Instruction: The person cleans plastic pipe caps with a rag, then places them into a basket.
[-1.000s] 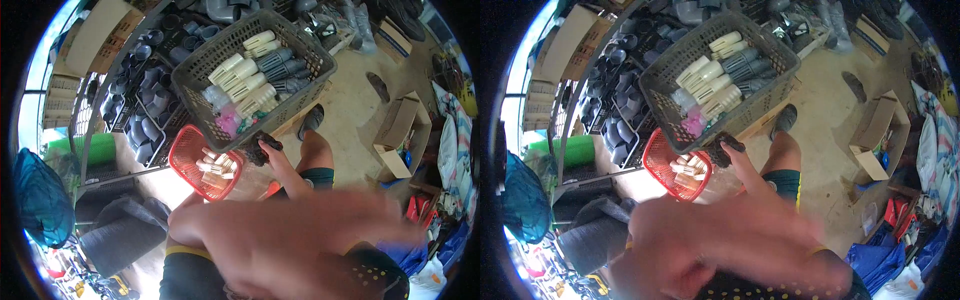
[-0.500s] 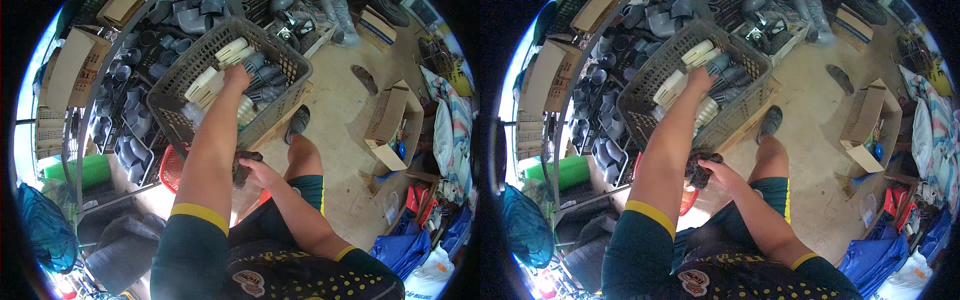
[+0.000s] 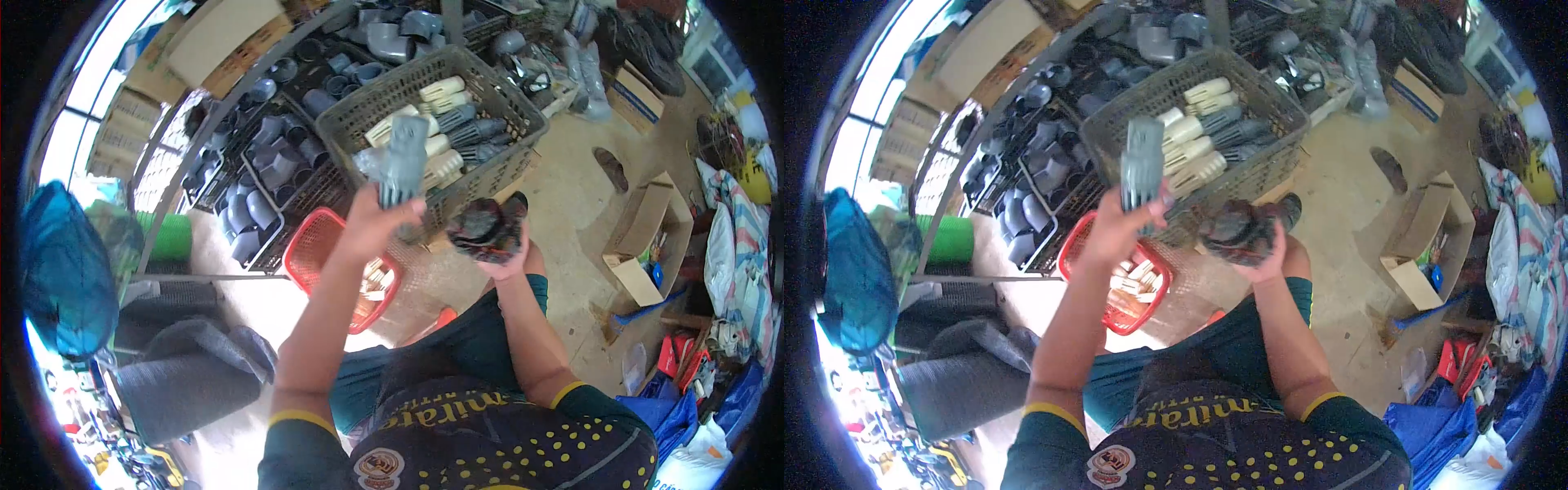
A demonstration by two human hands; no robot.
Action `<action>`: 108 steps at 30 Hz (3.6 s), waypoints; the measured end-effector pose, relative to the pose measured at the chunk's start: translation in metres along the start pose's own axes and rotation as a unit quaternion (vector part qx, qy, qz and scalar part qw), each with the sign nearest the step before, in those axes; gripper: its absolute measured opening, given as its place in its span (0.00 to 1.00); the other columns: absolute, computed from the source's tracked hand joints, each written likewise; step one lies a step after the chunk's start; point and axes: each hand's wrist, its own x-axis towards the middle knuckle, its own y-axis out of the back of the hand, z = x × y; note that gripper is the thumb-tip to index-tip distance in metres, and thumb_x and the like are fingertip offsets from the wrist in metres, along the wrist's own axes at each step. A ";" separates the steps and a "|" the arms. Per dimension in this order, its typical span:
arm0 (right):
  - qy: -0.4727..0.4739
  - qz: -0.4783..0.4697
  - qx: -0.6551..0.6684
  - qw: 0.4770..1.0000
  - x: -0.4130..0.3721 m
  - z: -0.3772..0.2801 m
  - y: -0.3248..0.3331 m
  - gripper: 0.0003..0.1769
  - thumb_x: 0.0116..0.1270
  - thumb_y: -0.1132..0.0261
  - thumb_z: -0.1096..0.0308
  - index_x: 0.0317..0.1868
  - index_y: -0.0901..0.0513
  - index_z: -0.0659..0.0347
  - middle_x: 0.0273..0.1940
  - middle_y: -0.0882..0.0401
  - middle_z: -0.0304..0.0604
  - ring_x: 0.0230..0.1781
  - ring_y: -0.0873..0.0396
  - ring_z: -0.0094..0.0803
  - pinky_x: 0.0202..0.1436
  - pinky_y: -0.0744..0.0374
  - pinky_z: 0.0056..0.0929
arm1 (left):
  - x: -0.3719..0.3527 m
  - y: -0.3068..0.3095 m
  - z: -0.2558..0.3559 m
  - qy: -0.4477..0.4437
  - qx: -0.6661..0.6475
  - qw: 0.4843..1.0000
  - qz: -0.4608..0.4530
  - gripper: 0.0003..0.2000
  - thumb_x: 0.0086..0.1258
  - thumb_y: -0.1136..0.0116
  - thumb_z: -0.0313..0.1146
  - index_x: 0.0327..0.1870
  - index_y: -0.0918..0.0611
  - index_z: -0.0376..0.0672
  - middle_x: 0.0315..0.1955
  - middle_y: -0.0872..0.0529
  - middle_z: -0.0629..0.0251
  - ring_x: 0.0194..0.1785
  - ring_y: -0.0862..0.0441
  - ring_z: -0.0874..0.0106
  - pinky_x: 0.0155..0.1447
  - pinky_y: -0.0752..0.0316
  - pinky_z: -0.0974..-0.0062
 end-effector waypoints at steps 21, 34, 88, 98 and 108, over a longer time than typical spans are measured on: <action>0.051 -0.029 -0.469 0.881 -0.060 0.124 -0.162 0.28 0.59 0.27 0.71 0.59 0.23 0.66 0.50 0.16 0.45 0.48 0.16 0.33 0.53 0.17 0.36 | -0.246 -0.033 -0.012 -0.184 -0.056 0.960 0.204 0.27 0.57 0.26 0.18 0.58 0.25 0.31 0.56 0.18 0.45 0.57 0.16 0.64 0.63 0.21 0.67; -0.061 -0.053 -0.541 0.837 -0.075 0.198 -0.164 0.38 0.60 0.23 0.67 0.67 0.32 0.62 0.59 0.24 0.43 0.58 0.24 0.30 0.61 0.23 0.35 | -0.223 0.006 0.022 -0.206 -0.063 0.920 0.327 0.12 0.65 0.34 0.17 0.47 0.22 0.37 0.39 0.16 0.67 0.45 0.17 0.78 0.51 0.21 0.80; 0.056 -0.287 -0.807 0.513 -0.063 0.161 -0.161 0.44 0.57 0.23 0.64 0.70 0.36 0.65 0.74 0.43 0.61 0.76 0.42 0.49 0.75 0.41 0.44 | -0.215 -0.019 -0.044 -0.152 -0.509 0.844 0.068 0.26 0.78 0.49 0.40 0.75 0.36 0.48 0.69 0.29 0.61 0.69 0.27 0.65 0.71 0.28 0.63; 0.095 -0.122 -0.705 0.692 -0.090 0.154 -0.168 0.46 0.64 0.27 0.64 0.74 0.46 0.67 0.65 0.31 0.54 0.63 0.26 0.38 0.65 0.28 0.37 | -0.226 0.008 -0.022 -0.220 -0.683 0.689 0.103 0.32 0.77 0.54 0.59 0.72 0.30 0.44 0.69 0.27 0.56 0.71 0.29 0.58 0.75 0.34 0.57; 0.005 -0.177 -0.861 0.476 -0.099 0.189 -0.178 0.43 0.53 0.24 0.69 0.65 0.40 0.65 0.53 0.21 0.60 0.51 0.17 0.51 0.53 0.21 0.42 | -0.232 -0.017 0.003 -0.174 -0.331 0.897 0.237 0.24 0.71 0.36 0.32 0.64 0.31 0.36 0.53 0.18 0.61 0.55 0.19 0.71 0.61 0.24 0.70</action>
